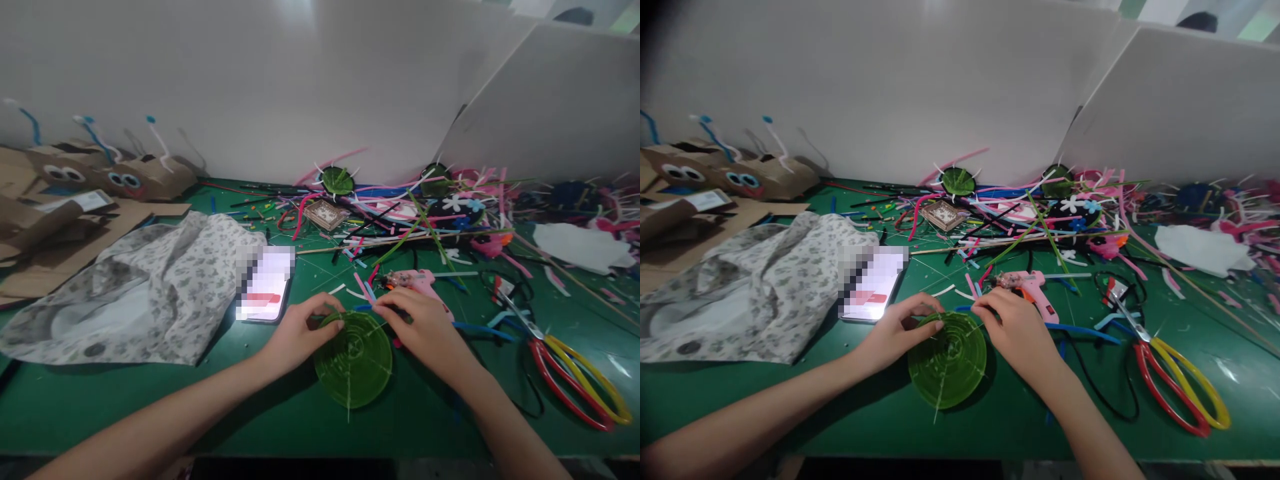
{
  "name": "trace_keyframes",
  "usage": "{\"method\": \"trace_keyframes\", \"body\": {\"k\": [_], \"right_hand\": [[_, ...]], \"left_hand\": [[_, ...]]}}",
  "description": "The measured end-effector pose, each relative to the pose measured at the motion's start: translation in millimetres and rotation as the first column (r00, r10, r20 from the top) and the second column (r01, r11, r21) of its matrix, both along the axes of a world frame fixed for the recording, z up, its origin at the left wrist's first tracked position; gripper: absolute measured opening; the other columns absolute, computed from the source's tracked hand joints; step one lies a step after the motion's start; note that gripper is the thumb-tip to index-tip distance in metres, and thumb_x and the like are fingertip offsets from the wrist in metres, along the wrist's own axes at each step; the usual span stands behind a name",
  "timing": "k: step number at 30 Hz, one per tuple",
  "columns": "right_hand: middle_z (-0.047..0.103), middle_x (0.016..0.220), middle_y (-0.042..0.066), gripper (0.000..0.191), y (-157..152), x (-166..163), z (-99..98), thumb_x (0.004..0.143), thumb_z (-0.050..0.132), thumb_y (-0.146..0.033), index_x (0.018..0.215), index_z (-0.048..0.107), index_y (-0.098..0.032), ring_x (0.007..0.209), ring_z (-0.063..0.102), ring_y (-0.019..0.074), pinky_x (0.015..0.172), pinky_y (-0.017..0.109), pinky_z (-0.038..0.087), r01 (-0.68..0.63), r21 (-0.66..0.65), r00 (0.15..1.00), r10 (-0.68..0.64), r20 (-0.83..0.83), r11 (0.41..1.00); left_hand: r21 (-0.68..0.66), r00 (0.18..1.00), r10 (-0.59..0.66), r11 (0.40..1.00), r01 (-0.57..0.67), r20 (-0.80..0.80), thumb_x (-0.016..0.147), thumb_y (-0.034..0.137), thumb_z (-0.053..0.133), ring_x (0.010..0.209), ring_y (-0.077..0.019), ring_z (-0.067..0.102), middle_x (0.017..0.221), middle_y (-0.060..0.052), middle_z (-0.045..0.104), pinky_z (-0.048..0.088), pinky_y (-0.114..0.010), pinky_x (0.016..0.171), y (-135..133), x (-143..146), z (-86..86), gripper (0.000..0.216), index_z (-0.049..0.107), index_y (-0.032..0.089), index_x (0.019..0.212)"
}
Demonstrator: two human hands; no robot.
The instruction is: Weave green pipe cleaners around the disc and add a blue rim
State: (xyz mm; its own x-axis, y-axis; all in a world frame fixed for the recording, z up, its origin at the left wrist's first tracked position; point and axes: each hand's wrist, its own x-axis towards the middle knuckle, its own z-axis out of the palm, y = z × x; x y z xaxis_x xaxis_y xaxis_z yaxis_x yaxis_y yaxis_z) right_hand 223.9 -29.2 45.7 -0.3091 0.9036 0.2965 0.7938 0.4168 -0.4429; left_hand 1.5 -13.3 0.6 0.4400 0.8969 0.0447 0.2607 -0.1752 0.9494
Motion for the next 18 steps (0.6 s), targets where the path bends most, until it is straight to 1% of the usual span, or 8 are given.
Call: {"method": "trace_keyframes", "body": {"k": [3,6,8,11,15,18], "right_hand": [[0.068,0.084,0.002,0.012,-4.8,1.2,5.1,0.087,0.055,-0.025,0.082,0.065,-0.022,0.078,0.063,0.0166,0.069,0.028,0.048,0.045,-0.023,0.998,-0.046,-0.03,0.999],[0.068,0.083,0.002,0.012,-12.6,2.5,11.3,0.087,0.055,-0.027,0.082,0.065,-0.022,0.077,0.062,0.0171,0.069,0.028,0.048,0.074,-0.027,0.997,-0.075,-0.029,0.997],[0.067,0.084,0.002,0.013,-19.9,1.9,13.5,0.088,0.053,-0.027,0.083,0.064,-0.023,0.078,0.062,0.0173,0.071,0.029,0.047,0.075,-0.006,0.997,-0.075,-0.028,0.997],[0.066,0.084,0.002,0.013,-31.3,-0.4,13.4,0.089,0.051,-0.024,0.084,0.063,-0.023,0.08,0.061,0.0173,0.073,0.029,0.047,0.051,0.022,0.998,-0.05,-0.027,0.998],[0.065,0.085,0.003,0.012,-39.7,-2.3,11.0,0.09,0.05,-0.021,0.086,0.061,-0.022,0.081,0.061,0.017,0.073,0.028,0.047,0.026,0.04,0.998,-0.024,-0.053,0.999],[0.065,0.085,0.003,0.011,-40.8,-3.0,9.1,0.089,0.05,-0.019,0.086,0.06,-0.022,0.08,0.061,0.0166,0.071,0.028,0.047,0.059,0.073,0.994,-0.052,-0.098,0.996]], "left_hand": [[0.038,1.0,-0.003,0.999,0.004,-0.029,0.084,0.028,0.059,0.062,-0.0111,0.053,0.082,0.001,0.065,0.036,-0.02,0.05,-2.0,0.1,1.0,0.014,0.06,0.021,0.096],[0.12,0.998,-0.022,0.992,0.029,-0.055,0.085,0.026,0.058,0.067,-0.012,0.057,0.089,0.0,0.067,0.041,-0.021,0.055,-6.1,-0.3,3.7,0.013,0.062,0.021,0.097],[0.187,0.996,-0.039,0.981,0.053,-0.077,0.087,0.025,0.057,0.071,-0.013,0.06,0.093,0.0,0.068,0.044,-0.022,0.059,-9.7,-1.0,5.4,0.013,0.063,0.022,0.097],[0.266,0.993,-0.047,0.961,0.075,-0.113,0.088,0.026,0.056,0.069,-0.0136,0.061,0.092,-0.001,0.07,0.047,-0.023,0.063,-14.6,-2.4,6.9,0.014,0.065,0.023,0.097],[0.312,0.99,-0.06,0.945,0.098,-0.129,0.088,0.024,0.056,0.067,-0.0137,0.062,0.09,-0.002,0.071,0.05,-0.024,0.066,-17.6,-3.1,7.3,0.015,0.066,0.023,0.098],[0.326,0.991,-0.056,0.941,0.094,-0.124,0.087,0.023,0.057,0.069,-0.0135,0.063,0.091,-0.002,0.072,0.051,-0.023,0.067,-17.6,-2.8,7.0,0.015,0.066,0.023,0.098]]}}
